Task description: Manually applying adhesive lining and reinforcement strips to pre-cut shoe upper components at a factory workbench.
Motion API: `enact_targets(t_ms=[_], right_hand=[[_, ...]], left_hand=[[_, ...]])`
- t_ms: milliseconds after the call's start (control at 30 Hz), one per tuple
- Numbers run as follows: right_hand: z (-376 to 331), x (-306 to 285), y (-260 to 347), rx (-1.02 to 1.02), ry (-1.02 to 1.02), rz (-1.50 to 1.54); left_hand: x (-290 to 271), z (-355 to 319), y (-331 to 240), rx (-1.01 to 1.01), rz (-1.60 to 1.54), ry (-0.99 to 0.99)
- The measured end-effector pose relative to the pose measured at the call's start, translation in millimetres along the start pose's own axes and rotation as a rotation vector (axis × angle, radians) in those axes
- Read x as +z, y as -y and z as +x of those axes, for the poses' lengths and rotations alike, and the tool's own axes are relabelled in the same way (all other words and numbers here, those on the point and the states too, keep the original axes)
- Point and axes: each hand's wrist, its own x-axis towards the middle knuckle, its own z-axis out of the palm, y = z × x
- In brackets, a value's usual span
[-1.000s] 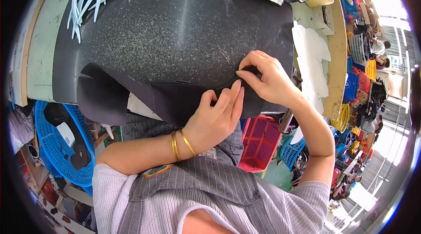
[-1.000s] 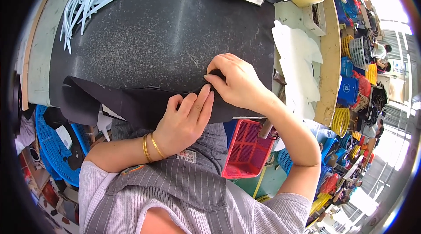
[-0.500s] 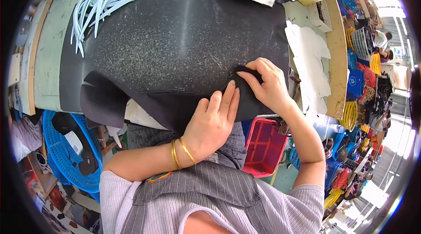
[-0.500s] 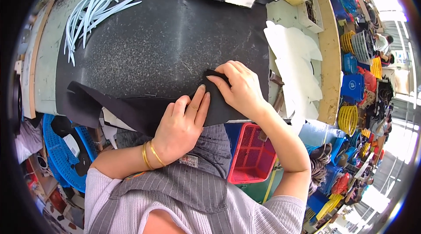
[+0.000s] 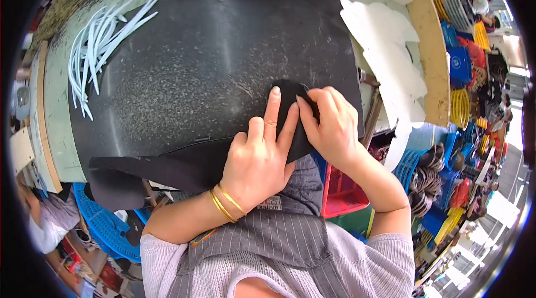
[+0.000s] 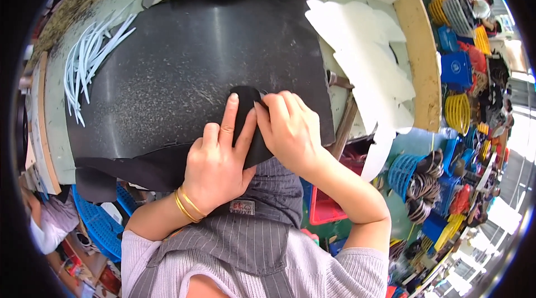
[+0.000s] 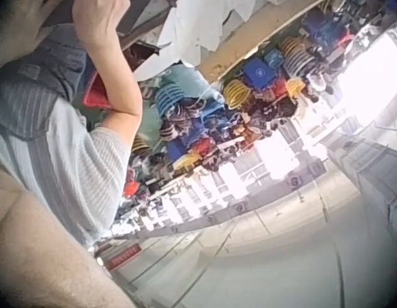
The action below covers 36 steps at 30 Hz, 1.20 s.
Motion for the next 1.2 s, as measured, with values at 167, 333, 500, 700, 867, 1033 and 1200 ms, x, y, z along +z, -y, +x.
enact_targets(t_ms=[167, 333, 500, 700, 867, 1033, 1200], right_hand=[[1.7, -2.6, 1.8, 0.166, 0.037, -0.054], [0.5, -3.7, 2.5, 0.276, 0.014, -0.333], [-23.9, -10.8, 34.3, -0.125, 0.229, 0.215], [-28.4, -11.6, 40.9, -0.316, 0.448, -0.171], [5.1, 23.0, 102.5, -0.515, 0.406, 0.353], [1.7, 46.6, 114.4, -0.572, 0.370, 0.173], [10.8, 55.2, 141.6, -0.619, 0.296, -0.038]], left_hand=[[-5.0, 8.9, -2.8, 0.009, 0.004, 0.075], [0.1, 7.5, -3.0, -0.031, 0.012, 0.015], [16.7, -18.7, 1.2, 0.062, 0.142, -0.164], [-8.5, -110.8, 72.7, 0.285, 0.044, -0.264], [-4.9, -111.4, 53.9, 0.052, -0.352, -0.275], [-1.5, -176.2, 83.1, 0.360, -0.092, -0.588], [-14.6, -161.4, 124.7, 0.054, -0.011, -0.494]])
